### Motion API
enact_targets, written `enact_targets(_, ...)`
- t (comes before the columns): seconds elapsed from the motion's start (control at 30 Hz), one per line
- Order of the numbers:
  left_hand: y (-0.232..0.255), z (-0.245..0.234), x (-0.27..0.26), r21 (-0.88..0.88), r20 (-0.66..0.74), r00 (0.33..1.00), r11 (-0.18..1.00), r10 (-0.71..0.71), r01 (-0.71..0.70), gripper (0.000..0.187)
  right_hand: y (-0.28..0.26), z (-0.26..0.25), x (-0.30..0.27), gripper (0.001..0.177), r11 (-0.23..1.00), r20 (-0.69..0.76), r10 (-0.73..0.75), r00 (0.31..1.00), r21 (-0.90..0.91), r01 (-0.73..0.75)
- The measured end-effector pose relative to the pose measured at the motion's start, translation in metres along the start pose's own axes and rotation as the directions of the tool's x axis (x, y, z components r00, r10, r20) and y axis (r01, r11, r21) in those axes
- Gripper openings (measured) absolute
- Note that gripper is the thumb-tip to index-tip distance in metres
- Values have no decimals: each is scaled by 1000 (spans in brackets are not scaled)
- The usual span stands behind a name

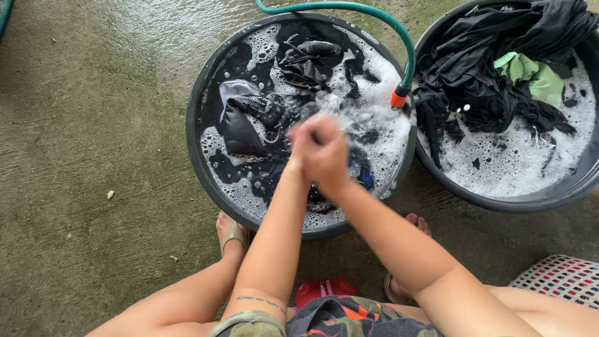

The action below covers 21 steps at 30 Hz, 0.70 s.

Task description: The person washes clothes by hand in basins of soapy water and places them into a laundry basket.

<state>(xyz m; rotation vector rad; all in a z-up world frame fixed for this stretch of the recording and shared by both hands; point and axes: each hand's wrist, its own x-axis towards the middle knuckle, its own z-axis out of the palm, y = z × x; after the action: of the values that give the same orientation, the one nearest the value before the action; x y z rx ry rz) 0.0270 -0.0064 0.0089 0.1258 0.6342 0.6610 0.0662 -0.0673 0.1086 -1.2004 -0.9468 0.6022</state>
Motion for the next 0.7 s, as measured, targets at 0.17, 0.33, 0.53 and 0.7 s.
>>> enact_targets(0.17, -25, -44, 12, 11, -79, 996, 999, -52, 53, 34, 19, -20, -5, 29, 714, 248, -300, 921, -582, 389)
enact_targets(0.33, -26, -11, 11, 847, -197, 932, 531, 305, 5, 39, 111, -77, 10, 26, 683, -48, -91, 995, -730, 27)
enact_targets(0.53, -44, -76, 17, 856, 456, 817, -423, 351, -296, 31, 228, -138, -59, 47, 428, 123, 16, 992, -898, 105)
enact_targets(0.7, -71, -136, 59, 734, 192, 969, -678, 155, -37, 23, 297, -178, -88, 44, 264, 182, 746, 641, -964, -33)
